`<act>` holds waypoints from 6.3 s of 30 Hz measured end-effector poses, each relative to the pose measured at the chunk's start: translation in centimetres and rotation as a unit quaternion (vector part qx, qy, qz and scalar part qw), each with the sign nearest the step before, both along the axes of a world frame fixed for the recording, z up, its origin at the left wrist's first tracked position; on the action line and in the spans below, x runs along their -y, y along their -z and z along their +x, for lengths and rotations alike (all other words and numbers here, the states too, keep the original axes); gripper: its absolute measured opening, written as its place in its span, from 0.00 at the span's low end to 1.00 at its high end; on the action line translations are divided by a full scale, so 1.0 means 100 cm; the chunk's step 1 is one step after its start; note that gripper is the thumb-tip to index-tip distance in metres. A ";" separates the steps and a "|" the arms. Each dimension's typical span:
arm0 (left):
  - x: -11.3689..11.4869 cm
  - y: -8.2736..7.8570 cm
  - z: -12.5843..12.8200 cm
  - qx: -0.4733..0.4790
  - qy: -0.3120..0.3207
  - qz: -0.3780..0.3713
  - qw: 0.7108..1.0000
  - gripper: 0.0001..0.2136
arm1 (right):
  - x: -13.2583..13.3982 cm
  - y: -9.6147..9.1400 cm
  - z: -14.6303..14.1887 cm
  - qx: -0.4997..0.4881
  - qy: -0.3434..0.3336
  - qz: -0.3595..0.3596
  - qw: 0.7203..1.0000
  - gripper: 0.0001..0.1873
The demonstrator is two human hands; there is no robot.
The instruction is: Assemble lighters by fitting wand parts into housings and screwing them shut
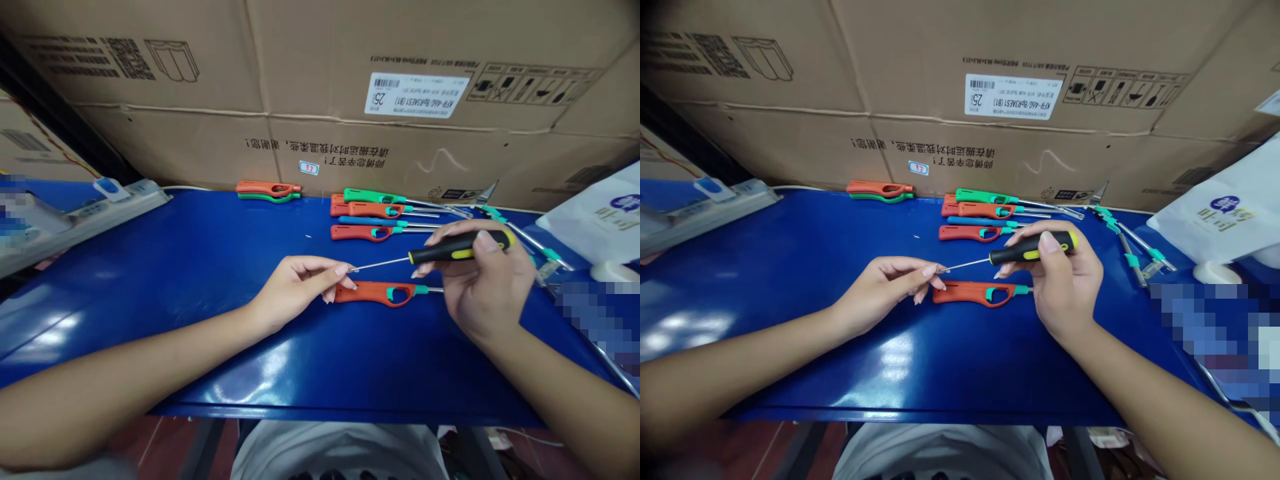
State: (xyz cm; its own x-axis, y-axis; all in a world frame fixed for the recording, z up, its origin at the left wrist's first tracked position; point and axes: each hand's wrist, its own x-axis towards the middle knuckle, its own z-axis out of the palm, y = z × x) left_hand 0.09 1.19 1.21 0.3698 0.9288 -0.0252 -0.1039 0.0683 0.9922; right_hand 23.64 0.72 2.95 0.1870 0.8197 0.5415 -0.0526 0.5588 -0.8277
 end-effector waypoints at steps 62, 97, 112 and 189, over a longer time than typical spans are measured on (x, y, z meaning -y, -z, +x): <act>0.009 0.006 -0.006 -0.228 0.022 0.461 0.857 0.04 | 0.005 -0.005 -0.003 -0.016 -0.059 0.042 0.997 0.06; 0.008 0.011 -0.008 -0.237 0.094 0.471 0.845 0.04 | 0.016 -0.004 -0.002 0.102 -0.194 0.041 0.975 0.18; 0.008 0.013 -0.005 -0.252 0.105 0.379 0.884 0.04 | 0.019 -0.004 -0.009 0.181 -0.152 0.130 0.963 0.38; 0.000 0.020 -0.001 -0.258 0.142 0.429 0.854 0.16 | 0.003 -0.028 -0.017 0.482 -0.012 0.262 0.836 0.21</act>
State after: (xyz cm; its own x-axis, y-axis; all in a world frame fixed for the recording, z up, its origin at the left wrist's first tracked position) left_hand 0.01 1.19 -0.78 0.7285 0.5614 0.3926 0.2615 -0.7575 0.5982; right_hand 21.94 0.46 5.75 -0.5562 0.4208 0.7166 0.4819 0.8659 -0.1344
